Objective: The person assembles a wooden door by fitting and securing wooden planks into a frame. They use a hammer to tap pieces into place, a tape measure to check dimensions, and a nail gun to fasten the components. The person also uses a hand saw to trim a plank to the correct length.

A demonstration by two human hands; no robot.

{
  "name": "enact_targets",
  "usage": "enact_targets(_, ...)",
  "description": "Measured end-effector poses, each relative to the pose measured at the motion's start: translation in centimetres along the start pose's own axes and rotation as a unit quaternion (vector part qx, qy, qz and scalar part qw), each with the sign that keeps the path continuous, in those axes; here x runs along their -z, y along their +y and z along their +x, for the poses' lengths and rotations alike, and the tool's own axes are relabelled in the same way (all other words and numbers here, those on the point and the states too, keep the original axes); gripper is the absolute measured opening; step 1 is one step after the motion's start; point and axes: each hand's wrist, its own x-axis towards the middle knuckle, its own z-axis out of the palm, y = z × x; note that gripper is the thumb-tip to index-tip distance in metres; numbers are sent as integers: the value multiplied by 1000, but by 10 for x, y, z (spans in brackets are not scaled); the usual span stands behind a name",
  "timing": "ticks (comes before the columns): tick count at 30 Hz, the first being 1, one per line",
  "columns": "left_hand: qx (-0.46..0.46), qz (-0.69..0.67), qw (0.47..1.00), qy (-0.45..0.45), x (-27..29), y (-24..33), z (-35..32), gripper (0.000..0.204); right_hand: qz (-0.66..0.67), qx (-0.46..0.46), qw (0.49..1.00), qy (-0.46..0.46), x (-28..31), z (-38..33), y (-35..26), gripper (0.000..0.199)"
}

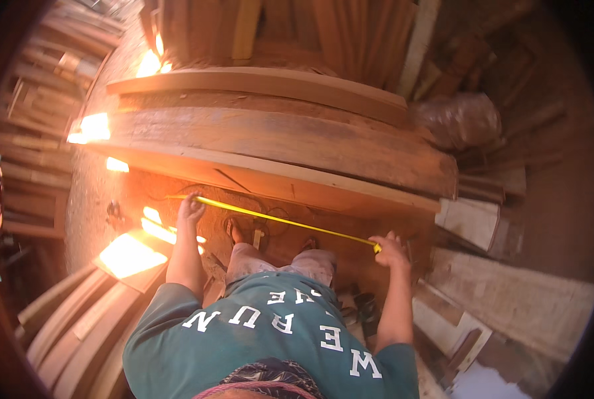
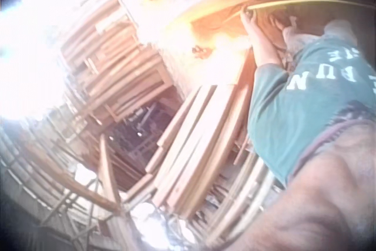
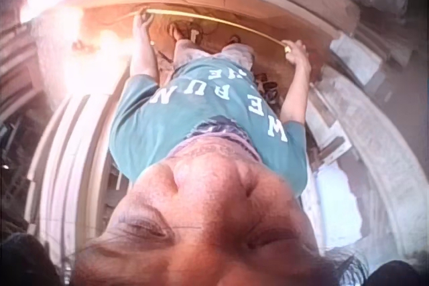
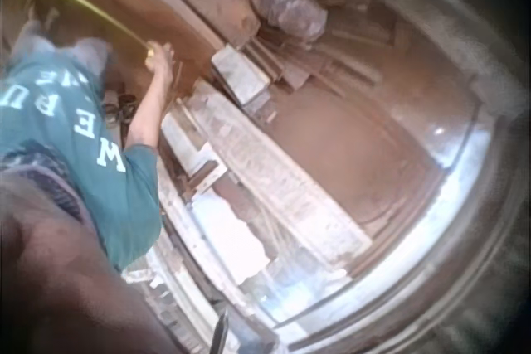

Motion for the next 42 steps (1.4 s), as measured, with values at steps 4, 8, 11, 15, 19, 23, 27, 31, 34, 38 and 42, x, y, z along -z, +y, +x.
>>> enact_targets(4, 48, 37, 998, 1, 27, -38, -8, 9, -33, 65, 996, -55, -3, 5, -95, 65)
enact_targets(8, 170, 101, 978, -59, 7, -99, -49, 15, -24, 121, 991, -53, -23, 14, -169, 68)
enact_targets(11, 254, 109, 960, -53, -8, -145, -84, 23, -47, 148, 987, -44, -31, 9, -215, 74)
enact_targets(15, 266, 212, 925, -168, -23, -157, -133, 41, -22, 169, 984, -43, -38, 4, -223, 81)
enact_targets(19, 252, 388, 863, -204, -47, -135, -165, 49, 66, 167, 982, -51, -50, 13, -179, 83)
enact_targets(23, 186, 442, 865, -148, -33, -129, -162, 47, 206, 177, 961, -56, -65, 23, -122, 89)
enact_targets(27, 178, 446, 866, -140, -39, -142, -184, 43, 467, 127, 862, -148, -88, 25, -81, 70)
enact_targets(31, 157, 419, 887, -115, -30, -165, -199, 42, 708, 121, 668, -197, -99, 20, -51, 48)
enact_targets(34, 144, 420, 893, -71, -15, -173, -210, 40, 775, 110, 595, -180, -90, 9, -28, 39)
enact_targets(38, 121, 421, 899, -4, 31, -177, -201, 37, 800, 96, 588, -72, -93, 13, 30, 38)
enact_targets(42, 27, 533, 841, -88, 151, -149, -155, 39, 822, 5, 561, 100, -83, 39, 110, 37)
